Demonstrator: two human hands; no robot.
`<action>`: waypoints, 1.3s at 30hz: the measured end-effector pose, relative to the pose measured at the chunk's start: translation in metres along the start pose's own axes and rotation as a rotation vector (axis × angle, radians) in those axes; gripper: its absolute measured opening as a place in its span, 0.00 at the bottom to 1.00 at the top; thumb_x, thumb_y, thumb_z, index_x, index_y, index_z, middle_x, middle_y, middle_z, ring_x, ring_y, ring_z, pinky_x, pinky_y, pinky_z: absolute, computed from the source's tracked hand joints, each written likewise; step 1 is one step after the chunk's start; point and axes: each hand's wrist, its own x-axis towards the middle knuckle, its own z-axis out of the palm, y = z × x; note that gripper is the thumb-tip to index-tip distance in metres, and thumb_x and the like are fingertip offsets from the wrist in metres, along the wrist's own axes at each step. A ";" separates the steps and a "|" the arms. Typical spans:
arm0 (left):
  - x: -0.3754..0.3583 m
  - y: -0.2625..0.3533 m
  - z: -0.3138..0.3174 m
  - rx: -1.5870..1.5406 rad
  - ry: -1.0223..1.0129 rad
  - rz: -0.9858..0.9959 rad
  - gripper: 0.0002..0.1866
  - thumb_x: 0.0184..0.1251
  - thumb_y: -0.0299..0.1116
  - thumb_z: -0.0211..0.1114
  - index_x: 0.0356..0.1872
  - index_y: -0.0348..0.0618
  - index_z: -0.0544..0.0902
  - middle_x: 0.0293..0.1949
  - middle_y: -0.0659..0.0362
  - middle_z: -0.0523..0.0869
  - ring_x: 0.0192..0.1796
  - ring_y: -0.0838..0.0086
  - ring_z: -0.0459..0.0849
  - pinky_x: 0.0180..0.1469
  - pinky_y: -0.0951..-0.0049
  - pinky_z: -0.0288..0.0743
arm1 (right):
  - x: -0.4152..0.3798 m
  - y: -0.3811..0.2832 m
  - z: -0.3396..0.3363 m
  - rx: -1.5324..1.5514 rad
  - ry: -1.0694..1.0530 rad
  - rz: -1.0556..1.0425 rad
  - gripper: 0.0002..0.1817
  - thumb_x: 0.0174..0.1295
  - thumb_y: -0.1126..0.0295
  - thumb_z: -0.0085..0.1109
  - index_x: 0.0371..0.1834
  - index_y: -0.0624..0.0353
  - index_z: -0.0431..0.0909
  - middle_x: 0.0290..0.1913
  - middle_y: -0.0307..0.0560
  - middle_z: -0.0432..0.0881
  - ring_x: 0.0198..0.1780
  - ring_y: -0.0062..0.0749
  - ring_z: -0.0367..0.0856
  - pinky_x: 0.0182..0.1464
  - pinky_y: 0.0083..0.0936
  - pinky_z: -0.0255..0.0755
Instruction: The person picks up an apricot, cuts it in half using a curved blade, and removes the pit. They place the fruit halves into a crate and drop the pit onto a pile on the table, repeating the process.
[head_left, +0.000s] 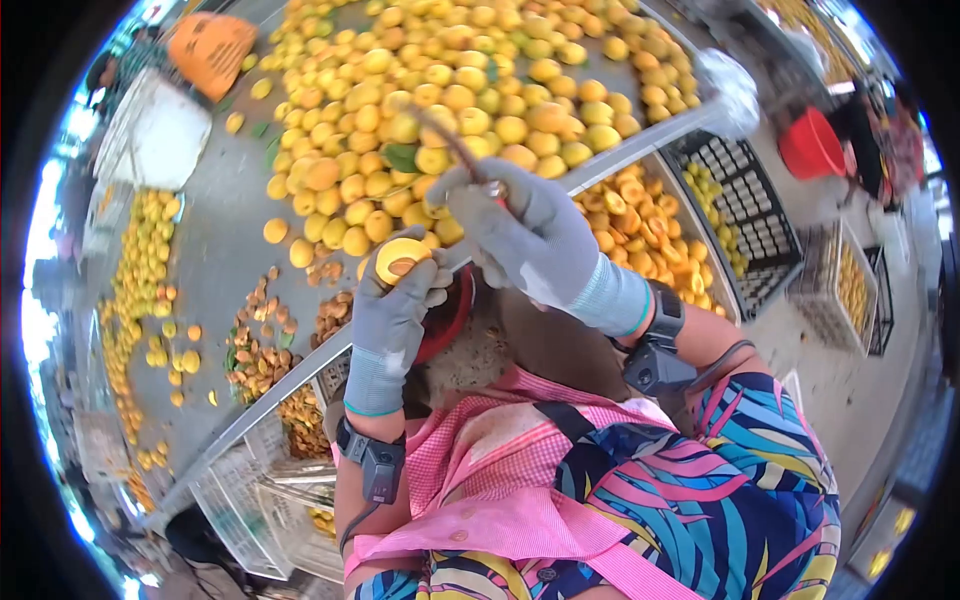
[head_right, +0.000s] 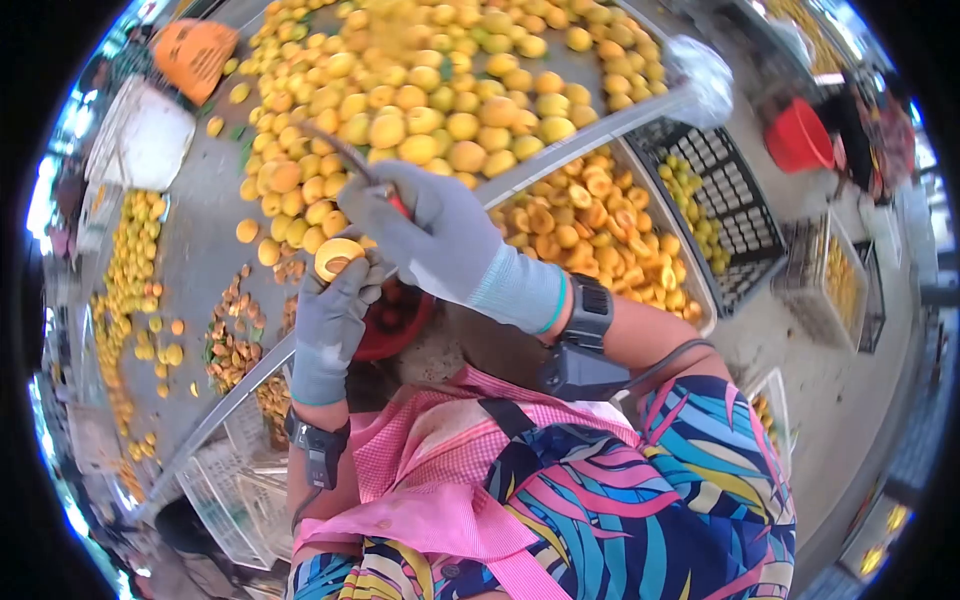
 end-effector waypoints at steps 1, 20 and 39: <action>0.003 0.002 -0.007 -0.010 0.006 0.022 0.18 0.63 0.25 0.63 0.54 0.38 0.73 0.38 0.58 0.84 0.33 0.78 0.83 0.33 0.82 0.77 | 0.016 0.002 0.012 0.170 -0.028 -0.103 0.10 0.68 0.68 0.48 0.47 0.61 0.72 0.24 0.29 0.70 0.21 0.06 0.64 0.23 0.08 0.58; 0.049 -0.013 -0.067 0.094 0.140 0.264 0.20 0.54 0.29 0.70 0.46 0.38 0.74 0.37 0.60 0.82 0.39 0.81 0.79 0.41 0.78 0.75 | 0.116 0.085 0.099 -0.298 0.214 -0.563 0.16 0.60 0.76 0.51 0.51 0.72 0.72 0.40 0.45 0.79 0.34 0.17 0.75 0.35 0.15 0.70; 0.047 -0.006 -0.076 0.204 -0.029 0.141 0.16 0.56 0.31 0.69 0.43 0.37 0.78 0.36 0.63 0.83 0.38 0.80 0.80 0.42 0.78 0.74 | 0.154 0.085 0.102 0.040 -0.330 0.011 0.18 0.66 0.60 0.52 0.47 0.65 0.74 0.25 0.29 0.70 0.28 0.08 0.64 0.28 0.09 0.60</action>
